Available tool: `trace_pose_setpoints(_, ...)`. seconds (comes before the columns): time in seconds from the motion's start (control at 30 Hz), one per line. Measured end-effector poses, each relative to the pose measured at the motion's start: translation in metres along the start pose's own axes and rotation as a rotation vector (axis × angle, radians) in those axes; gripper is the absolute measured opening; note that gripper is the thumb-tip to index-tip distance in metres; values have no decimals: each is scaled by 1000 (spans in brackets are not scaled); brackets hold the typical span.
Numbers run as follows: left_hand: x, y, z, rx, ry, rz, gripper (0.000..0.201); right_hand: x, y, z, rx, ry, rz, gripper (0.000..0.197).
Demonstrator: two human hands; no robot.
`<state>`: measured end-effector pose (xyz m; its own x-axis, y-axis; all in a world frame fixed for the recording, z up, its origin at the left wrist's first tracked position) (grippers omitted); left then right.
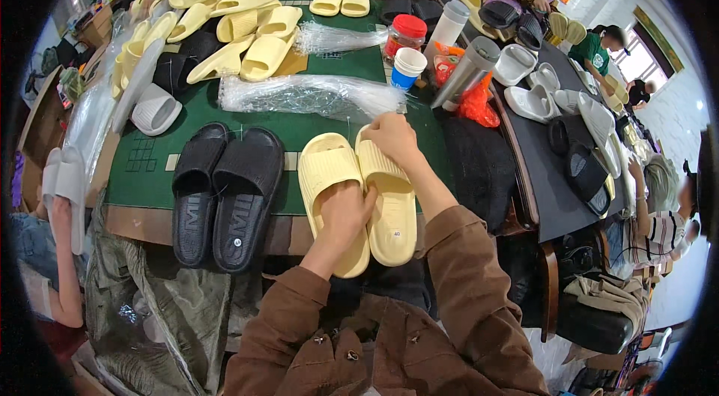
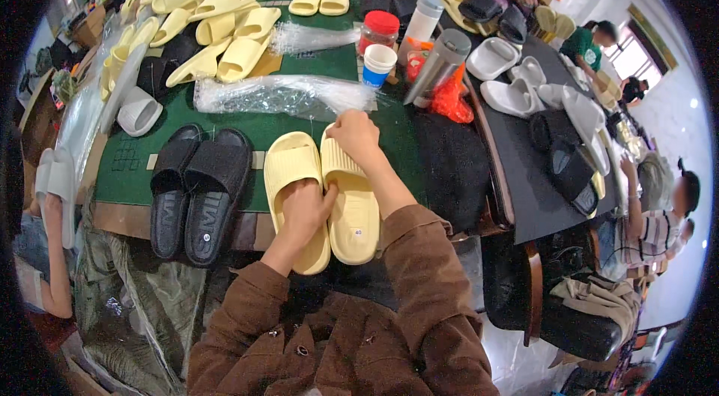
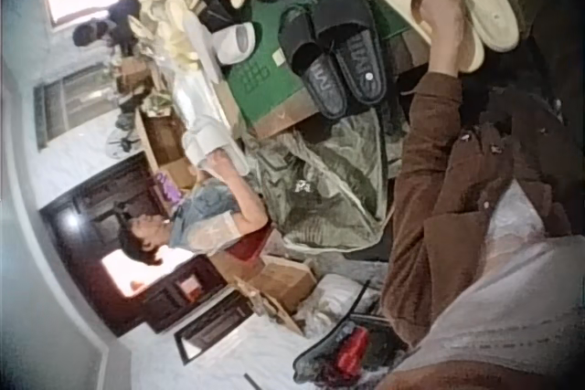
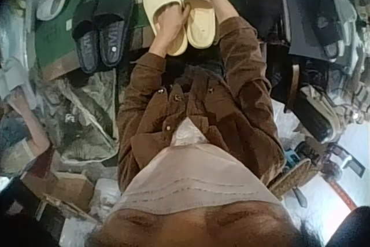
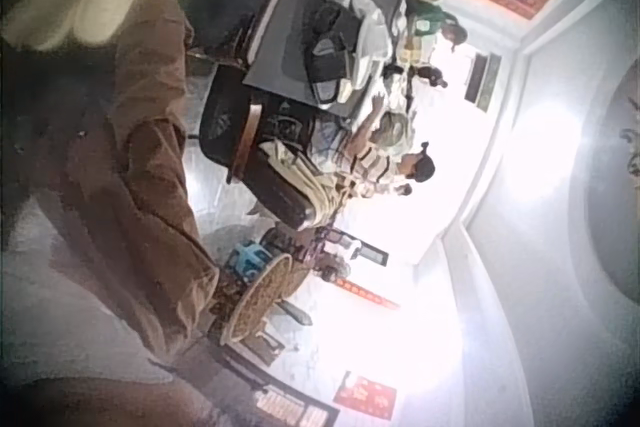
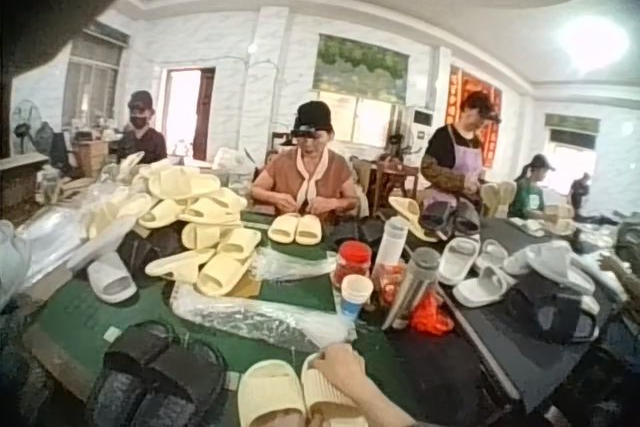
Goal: The person assembles pairs of plastic slippers by hand at a workbench. They pick up individual slipper halves, align them, and press them together to form a complete pair. The person handles multiple pairs of slippers in various colors, including black, yellow, and white, placing the finished pairs on the table.
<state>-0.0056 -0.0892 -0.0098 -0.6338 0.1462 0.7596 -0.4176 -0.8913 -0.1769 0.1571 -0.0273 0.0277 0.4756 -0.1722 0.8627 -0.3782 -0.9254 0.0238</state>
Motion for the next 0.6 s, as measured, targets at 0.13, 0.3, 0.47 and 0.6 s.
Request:
trace_pose_setpoints(0.13, 6, 0, 1, 13, 33, -79, 50, -1, 5, -4, 176, -350, 173, 20)
trace_pose_setpoints(0.3, 0, 1, 0, -10, 51, -24, 50, 0, -1, -16, 209, -807, -33, 23)
trace_pose_setpoints(0.47, 0, 1, -3, 7, 54, -45, 51, -4, 6, -28, 301, -654, -52, 16)
trace_pose_setpoints(0.6, 14, 2, 5, -6, 39, -99, 51, -8, 12, -26, 298, -825, 54, 13)
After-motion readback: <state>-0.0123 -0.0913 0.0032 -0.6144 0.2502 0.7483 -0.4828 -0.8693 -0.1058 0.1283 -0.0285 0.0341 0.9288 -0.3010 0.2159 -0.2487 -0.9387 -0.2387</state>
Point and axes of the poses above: each hand's wrist, its own y-axis away from the middle knuckle, its own x-axis out of the back of the hand, z = x × y, the point moved 1 cm from there along -y, towards the middle knuckle
